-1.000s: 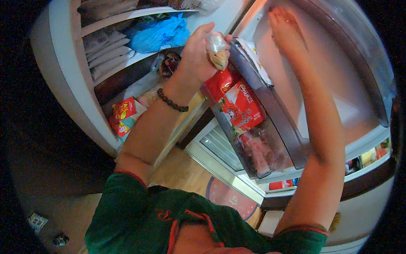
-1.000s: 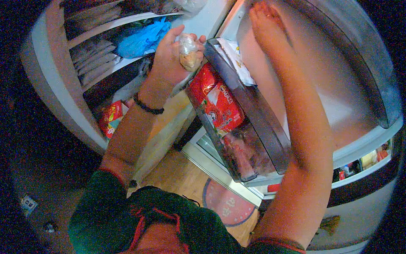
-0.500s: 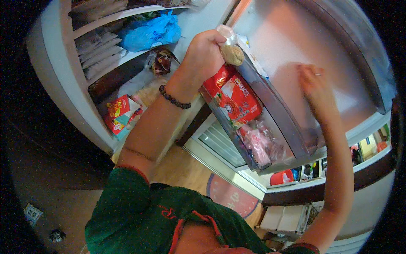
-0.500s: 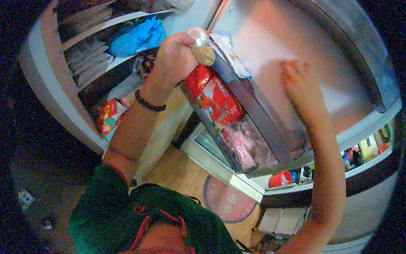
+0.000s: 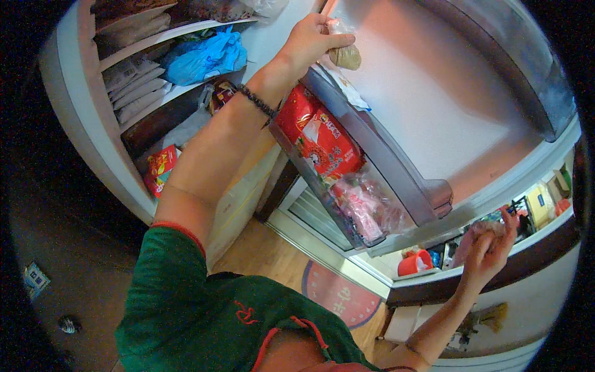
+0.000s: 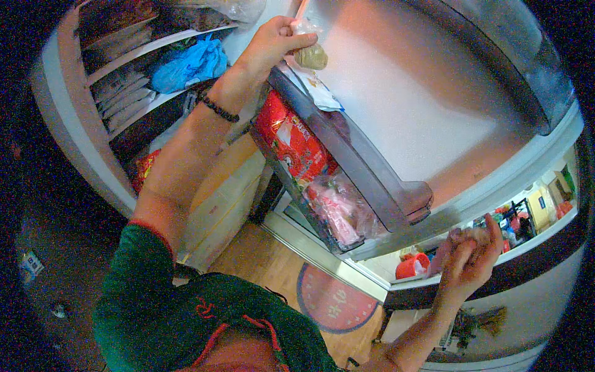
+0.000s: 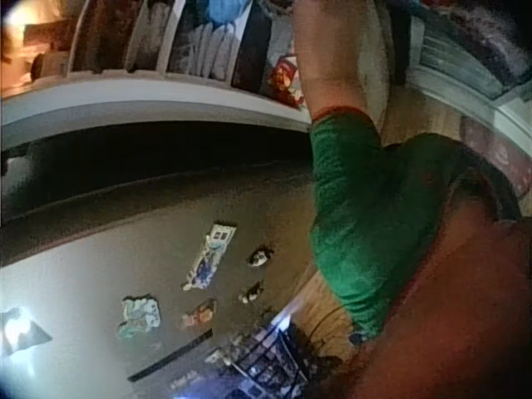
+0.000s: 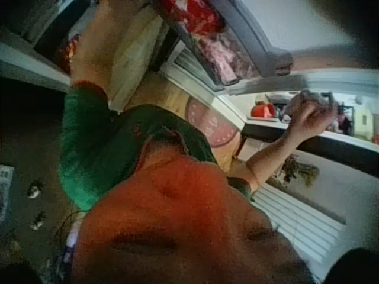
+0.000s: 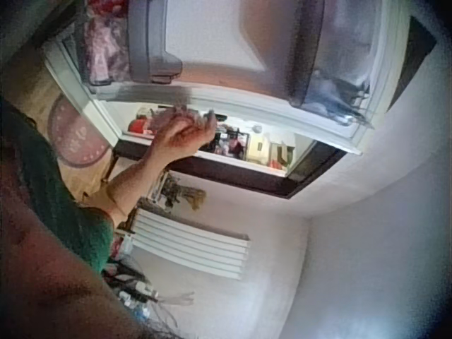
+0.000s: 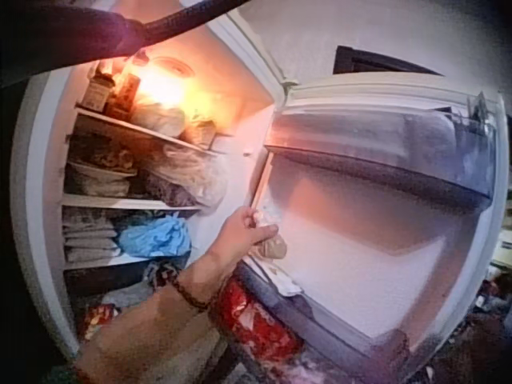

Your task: The person organizes the contents of a refrigerator by hand. They move various packaged food items, including frozen goods and vegetables, between the door shelves and the main interior shelves. The person also handles a blue plastic bag and a clear bag of noodles, rearranging them to fit better within the available space.

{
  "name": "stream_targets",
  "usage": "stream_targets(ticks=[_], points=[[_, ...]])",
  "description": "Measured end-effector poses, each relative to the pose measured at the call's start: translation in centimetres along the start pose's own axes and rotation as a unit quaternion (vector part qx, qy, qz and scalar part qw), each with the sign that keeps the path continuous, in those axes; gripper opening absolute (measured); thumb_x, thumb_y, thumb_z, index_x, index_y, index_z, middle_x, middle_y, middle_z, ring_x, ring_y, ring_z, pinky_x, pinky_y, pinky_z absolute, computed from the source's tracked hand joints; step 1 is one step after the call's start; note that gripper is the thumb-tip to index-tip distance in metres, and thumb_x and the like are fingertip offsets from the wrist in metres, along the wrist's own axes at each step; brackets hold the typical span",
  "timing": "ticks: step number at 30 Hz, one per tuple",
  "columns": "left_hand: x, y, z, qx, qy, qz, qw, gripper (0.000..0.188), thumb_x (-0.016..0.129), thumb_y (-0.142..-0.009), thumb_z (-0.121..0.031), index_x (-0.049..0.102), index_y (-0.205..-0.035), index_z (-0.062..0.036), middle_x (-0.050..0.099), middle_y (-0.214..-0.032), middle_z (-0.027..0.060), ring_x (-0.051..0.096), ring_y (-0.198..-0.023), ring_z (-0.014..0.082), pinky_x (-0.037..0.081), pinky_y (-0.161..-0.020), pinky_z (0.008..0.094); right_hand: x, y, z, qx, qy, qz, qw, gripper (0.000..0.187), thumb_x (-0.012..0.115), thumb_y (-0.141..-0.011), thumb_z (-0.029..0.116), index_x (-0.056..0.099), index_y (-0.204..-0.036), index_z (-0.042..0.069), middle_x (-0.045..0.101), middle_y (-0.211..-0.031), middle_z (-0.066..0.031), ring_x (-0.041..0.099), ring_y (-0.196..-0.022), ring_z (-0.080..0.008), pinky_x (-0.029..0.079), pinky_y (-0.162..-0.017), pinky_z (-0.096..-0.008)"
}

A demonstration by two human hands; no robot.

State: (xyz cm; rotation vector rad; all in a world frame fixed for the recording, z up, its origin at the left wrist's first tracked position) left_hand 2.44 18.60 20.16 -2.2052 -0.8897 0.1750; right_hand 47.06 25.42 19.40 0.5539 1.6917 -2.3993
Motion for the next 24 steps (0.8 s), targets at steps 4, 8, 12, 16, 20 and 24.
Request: stream_targets(ticks=[4,8,12,16,20,24], points=[[-0.3,-2.7,1.1,-0.023,-0.166,-0.015,0.986,0.052,0.081,-0.070,-0.032,0.058,-0.098,0.0051,0.060,-0.087,0.0091,0.060,-0.075,0.0164,0.050,-0.065,0.0255,-1.2,1.8,-3.4,0.083,-0.031,-0.079,0.993,0.047,0.052,-0.090,0.005,0.037,-0.135,0.004,0.055,-0.089,-0.0069,0.054,-0.070,-0.0116,0.047,-0.061,-0.0232],[0.6,-2.9,0.4,-0.007,-0.160,-0.007,0.987,0.048,0.083,-0.067,-0.036,0.058,-0.085,0.0008,0.057,-0.074,0.0066,0.055,-0.061,0.0131,0.045,-0.053,0.0240,-0.3,2.7,-5.9,0.146,-0.021,-0.063,0.987,0.061,0.060,-0.087,0.004,0.033,-0.140,0.006,0.056,-0.096,-0.0095,0.055,-0.070,-0.0120,0.047,-0.059,-0.0231],[1.4,-2.2,-0.4,-0.009,-0.177,0.000,0.984,0.048,0.083,-0.064,-0.040,0.058,-0.079,-0.0019,0.054,-0.067,0.0047,0.050,-0.053,0.0101,0.038,-0.044,0.0227,0.9,3.1,-7.0,0.184,-0.031,-0.060,0.981,0.066,0.066,-0.083,0.005,0.034,-0.140,0.005,0.057,-0.107,-0.0139,0.057,-0.076,-0.0143,0.049,-0.062,-0.0254],[1.9,-1.1,-2.3,-0.055,-0.198,0.023,0.978,0.044,0.081,-0.069,-0.034,0.060,-0.088,0.0006,0.058,-0.071,0.0062,0.054,-0.058,0.0115,0.044,-0.049,0.0235,0.8,3.3,-7.9,0.177,0.005,-0.091,0.980,0.063,0.066,-0.083,0.005,0.036,-0.139,0.003,0.055,-0.118,-0.0157,0.057,-0.088,-0.0185,0.050,-0.075,-0.0294],[1.7,-2.1,0.1,0.006,-0.082,0.070,0.994,0.037,0.069,-0.081,-0.018,0.056,-0.109,0.0036,0.062,-0.087,0.0091,0.061,-0.076,0.0151,0.052,-0.066,0.0260,0.9,2.9,-7.7,0.119,0.096,-0.093,0.984,0.063,0.067,-0.084,0.008,0.036,-0.138,0.000,0.047,-0.131,-0.0180,0.051,-0.108,-0.0225,0.045,-0.091,-0.0330],[1.6,-2.5,0.8,-0.004,-0.085,0.098,0.992,0.035,0.060,-0.087,-0.009,0.052,-0.120,-0.0016,0.062,-0.097,0.0104,0.062,-0.086,0.0157,0.052,-0.074,0.0270,1.6,3.2,-7.8,0.175,0.030,-0.097,0.979,0.059,0.064,-0.088,0.018,0.038,-0.135,-0.004,0.048,-0.130,-0.0173,0.050,-0.110,-0.0218,0.041,-0.094,-0.0325]])
Point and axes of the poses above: each hand's wrist, its own y-axis away from the middle knuckle, its own x-axis out of the palm, z = x × y, the point moved 3 cm from there along -y, towards the middle knuckle
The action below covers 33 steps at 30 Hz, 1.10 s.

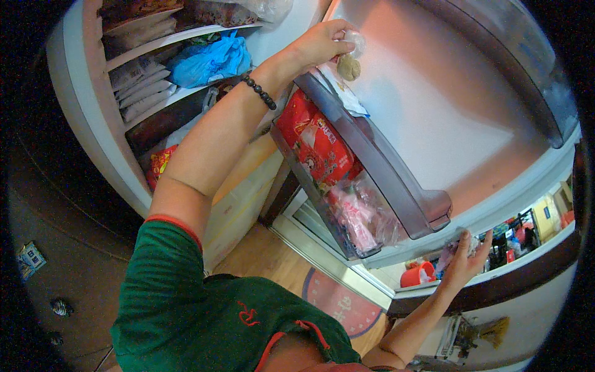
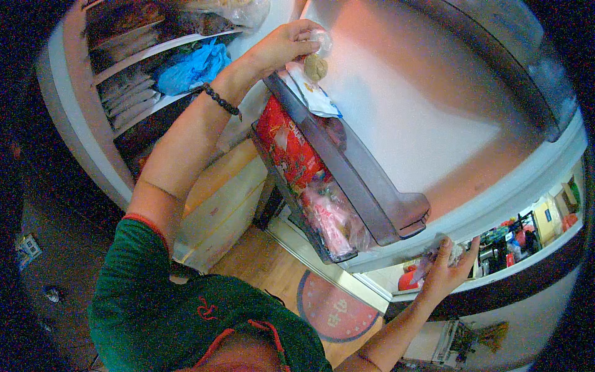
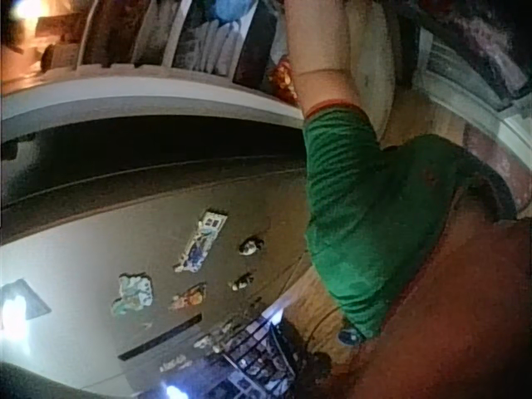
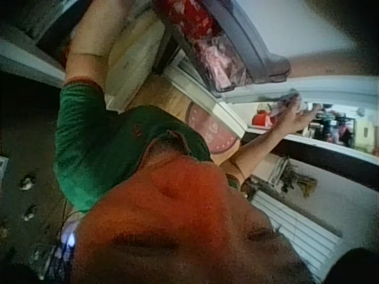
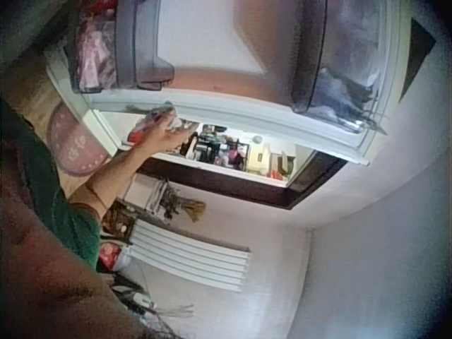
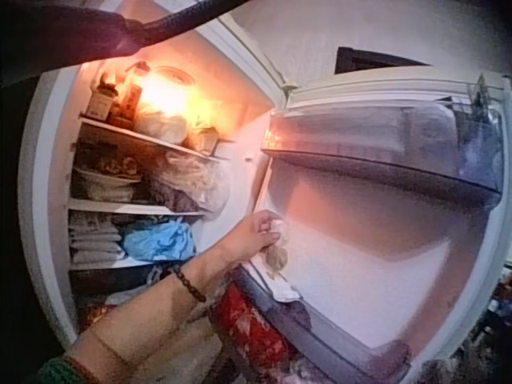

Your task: The person organizes the contents of a refrigerator by hand. They move various packaged food items, including frozen goods and vegetables, between the door shelves and the main interior shelves. The person also handles a blue plastic bag and a clear bag of noodles, rearranging them to fit better within the available space.

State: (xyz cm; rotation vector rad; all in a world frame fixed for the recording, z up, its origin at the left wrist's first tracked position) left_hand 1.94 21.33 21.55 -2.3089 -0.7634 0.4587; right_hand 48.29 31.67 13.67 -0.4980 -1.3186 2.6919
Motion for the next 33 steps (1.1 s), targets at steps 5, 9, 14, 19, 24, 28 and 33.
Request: stream_targets(ticks=[5,9,14,19,24,28,33], points=[[-0.3,0.1,-0.2,-0.021,-0.109,0.016,0.994,0.037,0.055,-0.085,-0.004,0.051,-0.122,-0.0084,0.061,-0.096,0.0098,0.061,-0.085,0.0148,0.052,-0.072,0.0259,0.0,-0.1,-0.3,0.006,-0.001,0.012,1.000,0.059,0.065,-0.087,0.012,0.037,-0.136,-0.003,0.045,-0.134,-0.0173,0.048,-0.114,-0.0233,0.041,-0.096,-0.0335],[-0.1,0.9,-1.6,-0.086,-0.237,0.077,0.965,0.041,0.053,-0.082,-0.002,0.052,-0.121,-0.0124,0.060,-0.094,0.0096,0.061,-0.084,0.0158,0.052,-0.071,0.0271,-0.1,0.1,-0.8,-0.009,-0.025,0.003,1.000,0.057,0.063,-0.089,0.015,0.036,-0.136,-0.005,0.049,-0.127,-0.0157,0.051,-0.106,-0.0193,0.043,-0.092,-0.0300],[-0.4,0.2,1.6,0.063,-0.276,0.107,0.953,0.048,0.060,-0.074,-0.003,0.053,-0.119,-0.0171,0.062,-0.092,0.0097,0.062,-0.084,0.0204,0.051,-0.075,0.0310,0.2,0.3,0.0,0.007,-0.030,0.007,0.999,0.057,0.063,-0.089,0.015,0.037,-0.136,-0.005,0.049,-0.128,-0.0158,0.051,-0.107,-0.0190,0.042,-0.092,-0.0299],[-0.6,-0.5,2.4,0.087,-0.318,0.036,0.943,0.055,0.065,-0.065,0.002,0.054,-0.117,-0.0142,0.064,-0.094,0.0079,0.062,-0.085,0.0196,0.051,-0.076,0.0304,0.2,0.2,0.4,-0.013,0.015,-0.002,1.000,0.057,0.063,-0.089,0.018,0.038,-0.135,-0.006,0.048,-0.130,-0.0175,0.048,-0.112,-0.0215,0.038,-0.097,-0.0320],[-1.0,-0.4,2.0,0.111,-0.253,0.065,0.959,0.057,0.062,-0.064,0.004,0.054,-0.117,-0.0151,0.064,-0.092,0.0073,0.062,-0.081,0.0167,0.051,-0.072,0.0287,0.2,0.3,0.3,-0.011,0.017,-0.007,1.000,0.057,0.063,-0.089,0.018,0.038,-0.135,-0.006,0.047,-0.131,-0.0174,0.047,-0.115,-0.0225,0.037,-0.098,-0.0327],[-0.7,0.4,0.2,-0.055,-0.201,0.093,0.974,0.057,0.064,-0.068,0.002,0.054,-0.120,-0.0178,0.063,-0.088,0.0059,0.061,-0.075,0.0130,0.050,-0.066,0.0254,0.1,0.3,0.2,-0.018,0.037,-0.008,0.999,0.056,0.063,-0.089,0.015,0.038,-0.136,-0.002,0.045,-0.134,-0.0167,0.047,-0.115,-0.0234,0.039,-0.097,-0.0340],[-1.1,-0.3,2.7,0.058,-0.117,0.115,0.985,0.054,0.067,-0.071,-0.003,0.054,-0.121,-0.0188,0.058,-0.080,0.0027,0.055,-0.061,0.0097,0.045,-0.051,0.0226,0.3,0.4,0.2,-0.002,0.009,0.000,1.000,0.055,0.062,-0.089,0.012,0.038,-0.136,-0.001,0.044,-0.135,-0.0168,0.046,-0.116,-0.0246,0.038,-0.098,-0.0351]])
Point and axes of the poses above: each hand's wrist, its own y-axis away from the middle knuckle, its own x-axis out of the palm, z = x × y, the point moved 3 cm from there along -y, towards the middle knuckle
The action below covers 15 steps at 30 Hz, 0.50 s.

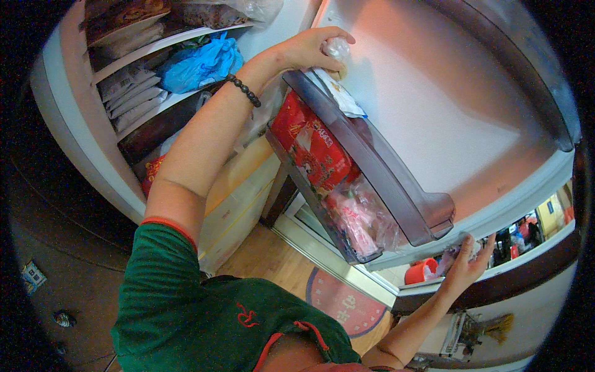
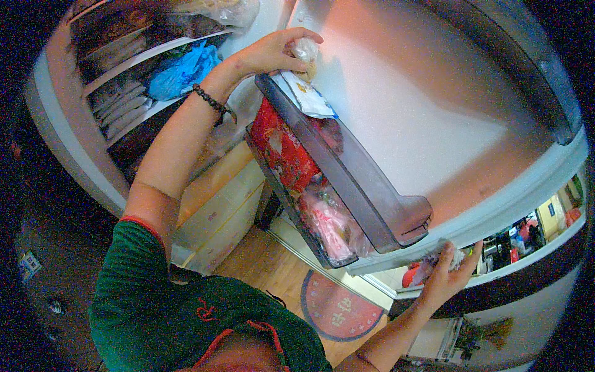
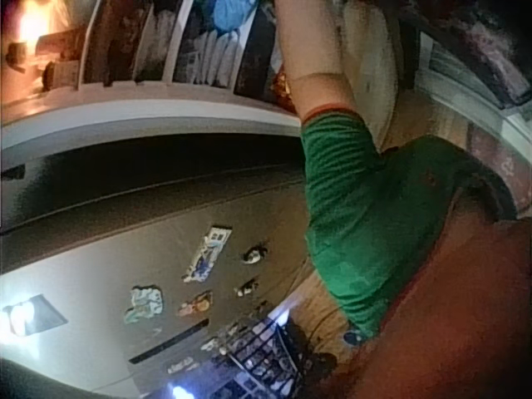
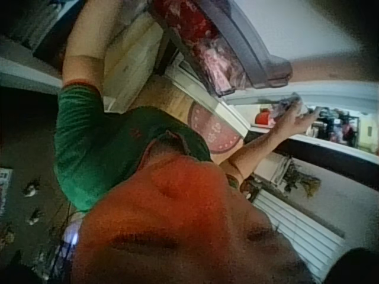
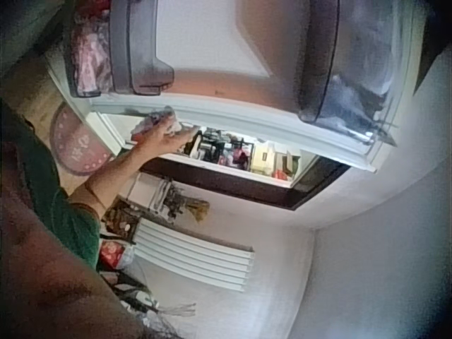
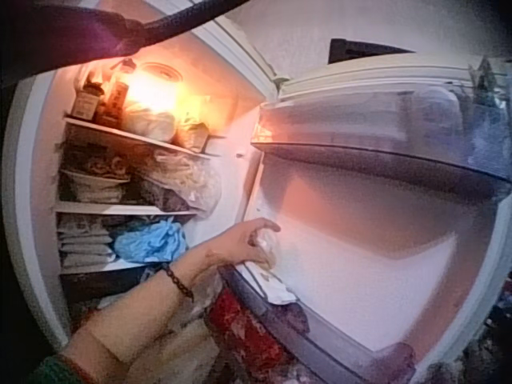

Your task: The person organizes the contents of a refrigerator by hand. They move various packaged food items, including frozen goods and vegetables, between the door shelves and the main interior shelves. The person also handles a blue plastic bag and a clear bag of noodles, rearranging them to fit better within the available space.

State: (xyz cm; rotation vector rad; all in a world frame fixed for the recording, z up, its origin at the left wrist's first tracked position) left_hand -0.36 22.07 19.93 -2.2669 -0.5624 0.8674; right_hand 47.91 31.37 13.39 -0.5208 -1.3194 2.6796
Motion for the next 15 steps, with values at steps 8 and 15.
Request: stream_targets(ticks=[8,15], points=[[0.0,0.1,-2.3,-0.046,-0.085,-0.021,0.995,0.044,0.060,-0.074,0.005,0.048,-0.114,-0.0087,0.064,-0.094,0.0093,0.063,-0.085,0.0136,0.050,-0.059,0.0234,-0.2,0.0,0.0,-0.016,0.030,-0.011,0.999,0.054,0.060,-0.090,0.014,0.039,-0.135,-0.005,0.045,-0.134,-0.0182,0.046,-0.117,-0.0234,0.037,-0.098,-0.0334],[-0.2,0.7,-2.0,0.003,0.150,-0.028,0.988,0.050,0.048,-0.070,0.020,0.042,-0.111,-0.0086,0.057,-0.116,0.0164,0.061,-0.107,0.0284,0.054,-0.079,0.0303,-0.2,0.1,-0.6,-0.028,0.068,-0.020,0.997,0.054,0.060,-0.088,0.008,0.038,-0.137,0.000,0.046,-0.133,-0.0161,0.049,-0.112,-0.0239,0.041,-0.095,-0.0344]])
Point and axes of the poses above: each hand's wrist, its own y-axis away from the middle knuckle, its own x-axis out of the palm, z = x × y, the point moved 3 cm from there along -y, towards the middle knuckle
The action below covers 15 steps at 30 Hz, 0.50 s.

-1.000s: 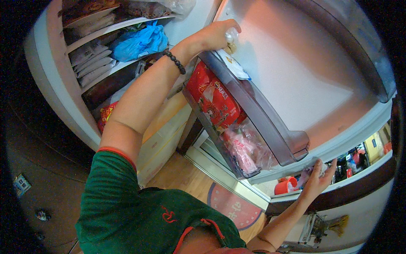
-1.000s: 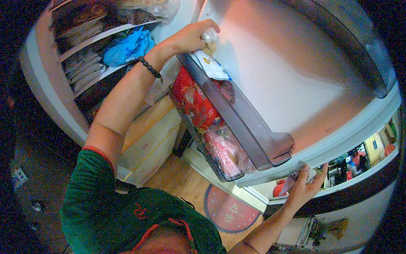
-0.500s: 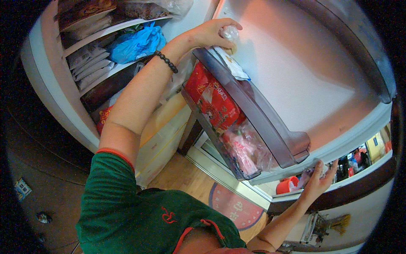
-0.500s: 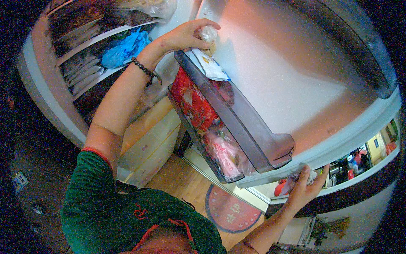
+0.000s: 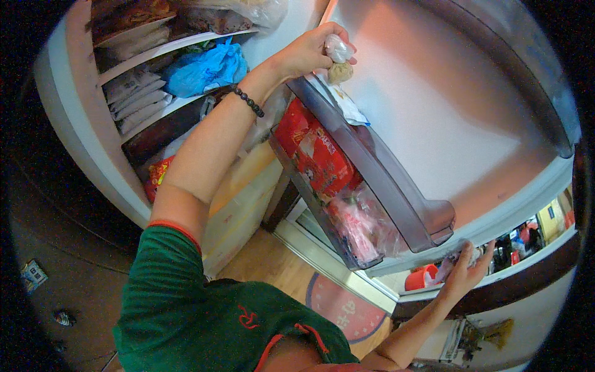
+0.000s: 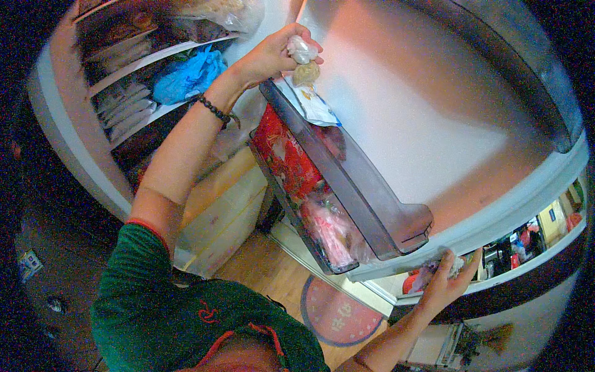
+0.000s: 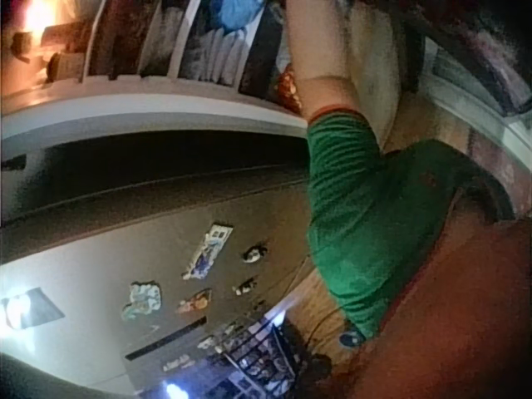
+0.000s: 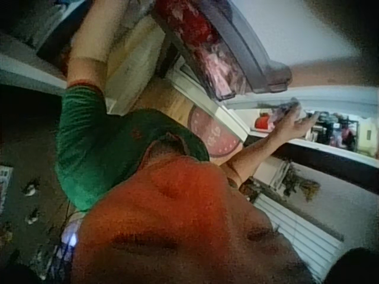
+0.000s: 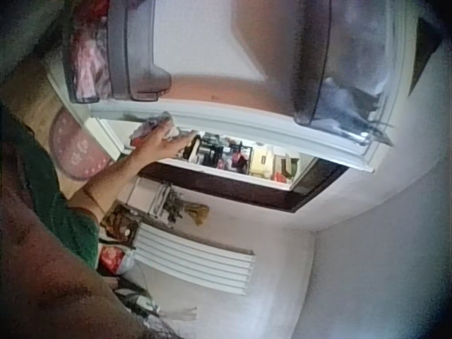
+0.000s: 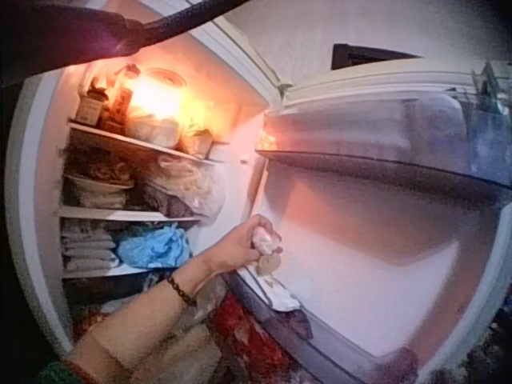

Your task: The person organizes the contents of a refrigerator by hand. They move various packaged food items, including frozen goods and vegetables, between the door shelves and the main interior shelves. The person also handles a blue plastic bag and a clear bag of noodles, rearranging them to fit better within the available space.

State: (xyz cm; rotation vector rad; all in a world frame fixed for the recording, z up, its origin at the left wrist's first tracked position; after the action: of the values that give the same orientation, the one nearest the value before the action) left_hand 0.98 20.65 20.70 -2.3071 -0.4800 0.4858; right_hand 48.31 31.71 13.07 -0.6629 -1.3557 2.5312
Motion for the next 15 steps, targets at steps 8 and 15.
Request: stream_targets(ticks=[8,15], points=[[-0.9,0.7,-1.0,0.023,0.149,0.032,0.988,0.051,0.049,-0.069,0.020,0.045,-0.109,-0.0112,0.056,-0.115,0.0173,0.058,-0.111,0.0316,0.052,-0.089,0.0389,0.1,0.0,0.5,0.010,-0.023,-0.001,1.000,0.053,0.059,-0.090,0.013,0.038,-0.135,-0.006,0.043,-0.136,-0.0196,0.045,-0.120,-0.0256,0.035,-0.101,-0.0348],[-2.7,0.9,-0.8,-0.003,-0.035,-0.052,0.998,0.050,0.061,-0.068,0.007,0.052,-0.114,-0.0109,0.060,-0.108,0.0119,0.060,-0.102,0.0232,0.050,-0.089,0.0320,0.3,0.0,0.6,0.009,-0.030,0.003,1.000,0.054,0.059,-0.091,0.016,0.038,-0.136,-0.005,0.042,-0.137,-0.0190,0.044,-0.120,-0.0258,0.036,-0.100,-0.0355]])
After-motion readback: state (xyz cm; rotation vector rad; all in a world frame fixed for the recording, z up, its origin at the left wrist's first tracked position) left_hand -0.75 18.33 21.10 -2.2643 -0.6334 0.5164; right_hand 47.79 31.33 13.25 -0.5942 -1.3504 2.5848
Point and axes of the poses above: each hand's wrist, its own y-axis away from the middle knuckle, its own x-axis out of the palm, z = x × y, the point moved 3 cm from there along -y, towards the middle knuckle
